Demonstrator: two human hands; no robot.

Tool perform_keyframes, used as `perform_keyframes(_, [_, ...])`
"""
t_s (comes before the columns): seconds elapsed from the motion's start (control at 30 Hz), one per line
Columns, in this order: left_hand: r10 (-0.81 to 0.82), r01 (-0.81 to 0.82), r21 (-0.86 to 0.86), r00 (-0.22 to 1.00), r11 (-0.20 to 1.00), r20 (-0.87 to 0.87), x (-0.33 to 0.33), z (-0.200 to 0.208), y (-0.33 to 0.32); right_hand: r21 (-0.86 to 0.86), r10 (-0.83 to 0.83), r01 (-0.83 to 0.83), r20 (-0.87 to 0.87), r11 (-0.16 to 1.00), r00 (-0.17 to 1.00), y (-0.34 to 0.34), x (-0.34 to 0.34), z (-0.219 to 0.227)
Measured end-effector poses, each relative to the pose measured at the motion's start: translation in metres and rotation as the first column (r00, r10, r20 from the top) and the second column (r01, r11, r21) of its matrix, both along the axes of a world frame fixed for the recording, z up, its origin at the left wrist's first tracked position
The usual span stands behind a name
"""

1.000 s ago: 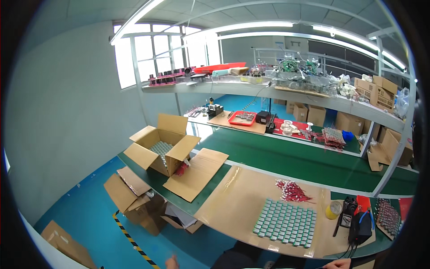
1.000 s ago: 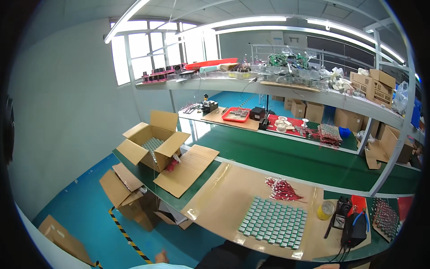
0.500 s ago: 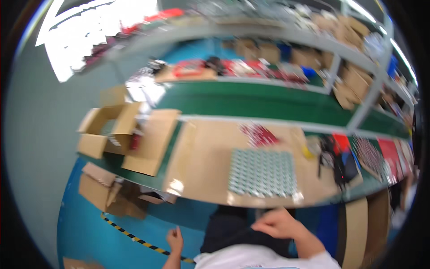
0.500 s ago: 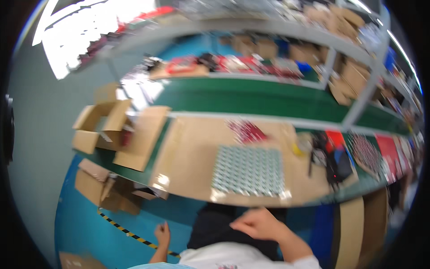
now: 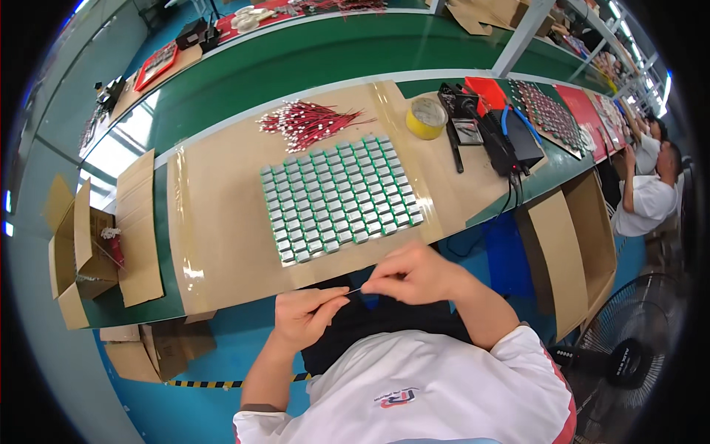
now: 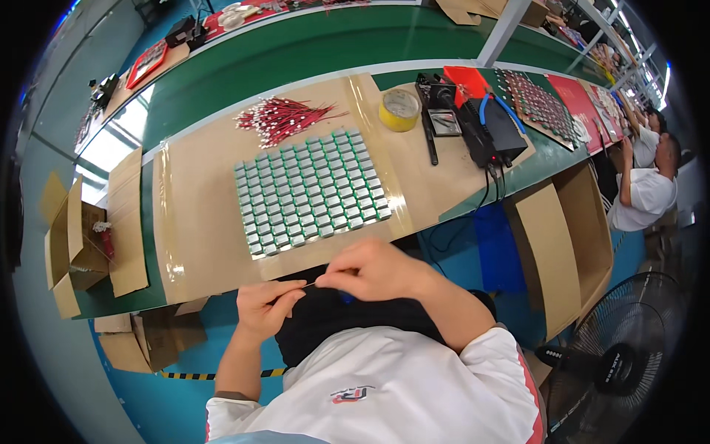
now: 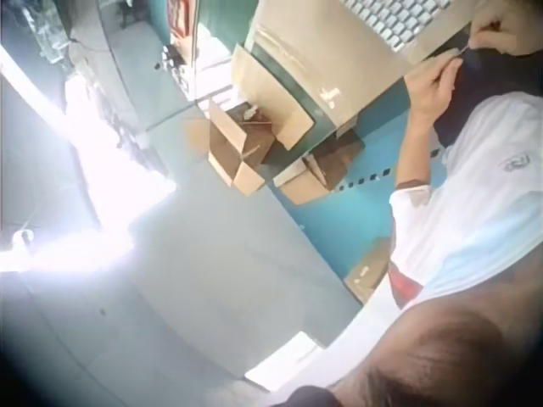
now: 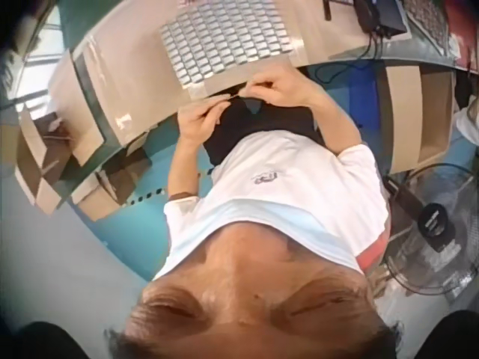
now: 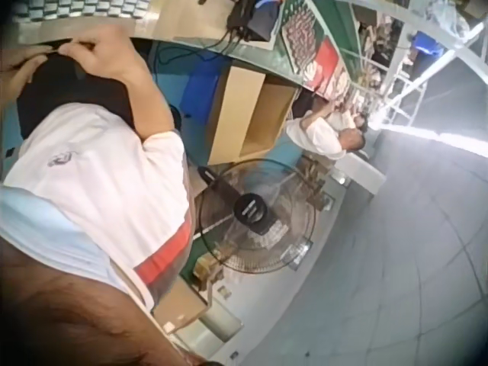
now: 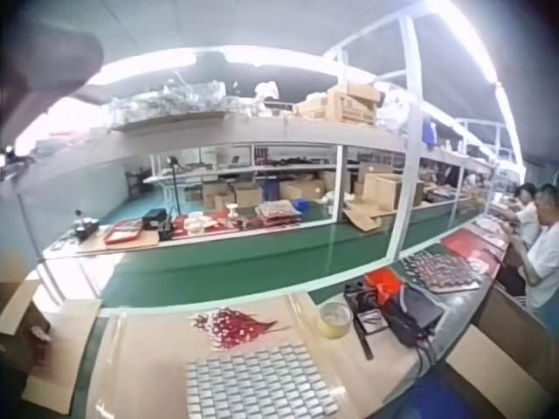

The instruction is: Soldering individual wires onto an array of small electronic components on a workbench.

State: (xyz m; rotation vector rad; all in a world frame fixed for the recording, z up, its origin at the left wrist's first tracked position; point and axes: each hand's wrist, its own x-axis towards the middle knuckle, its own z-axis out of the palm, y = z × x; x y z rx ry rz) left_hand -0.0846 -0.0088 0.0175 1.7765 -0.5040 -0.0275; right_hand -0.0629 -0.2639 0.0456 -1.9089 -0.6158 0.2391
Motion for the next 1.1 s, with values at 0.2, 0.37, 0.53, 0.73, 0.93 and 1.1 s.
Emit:
perform_keyframes(0.2, [0.080, -0.098, -0.109, 0.985, 0.989, -0.154, 0.040, 0.020, -0.007, 0.370, -0.472, 0.698, -0.537, 0.613, 0.699, -0.085, 0.028, -0.018])
perform_keyframes(0.37, [0.173, -0.201, -0.164, 0.971, 0.966, -0.167, 0.101, 0.049, -0.018, 0.541, -0.595, 0.840, -0.685, -0.030, 0.420, -0.137, 0.088, -0.035])
perform_keyframes(0.53, [0.228, -0.277, -0.233, 0.949, 0.932, -0.217, 0.162, 0.068, -0.034, 0.652, -0.667, 0.746, -0.617, -0.135, 0.418, -0.148, 0.130, -0.046])
perform_keyframes(0.73, [0.271, -0.317, -0.214, 0.938, 0.924, -0.216, 0.210, 0.049, -0.030, 0.644, -0.852, 0.760, -0.445, -0.090, 0.276, -0.151, 0.155, -0.051])
perform_keyframes(0.93, [0.365, -0.404, -0.153, 0.902, 0.902, -0.233, 0.216, 0.026, -0.014, 0.592, -0.998, 0.804, 0.041, 0.056, 0.040, -0.146, 0.115, -0.040])
perform_keyframes(1.1, [0.411, -0.441, -0.134, 0.889, 0.887, -0.201, 0.216, 0.021, -0.007, 0.723, -0.952, 0.668, -0.048, 0.175, 0.301, -0.122, 0.135, -0.017])
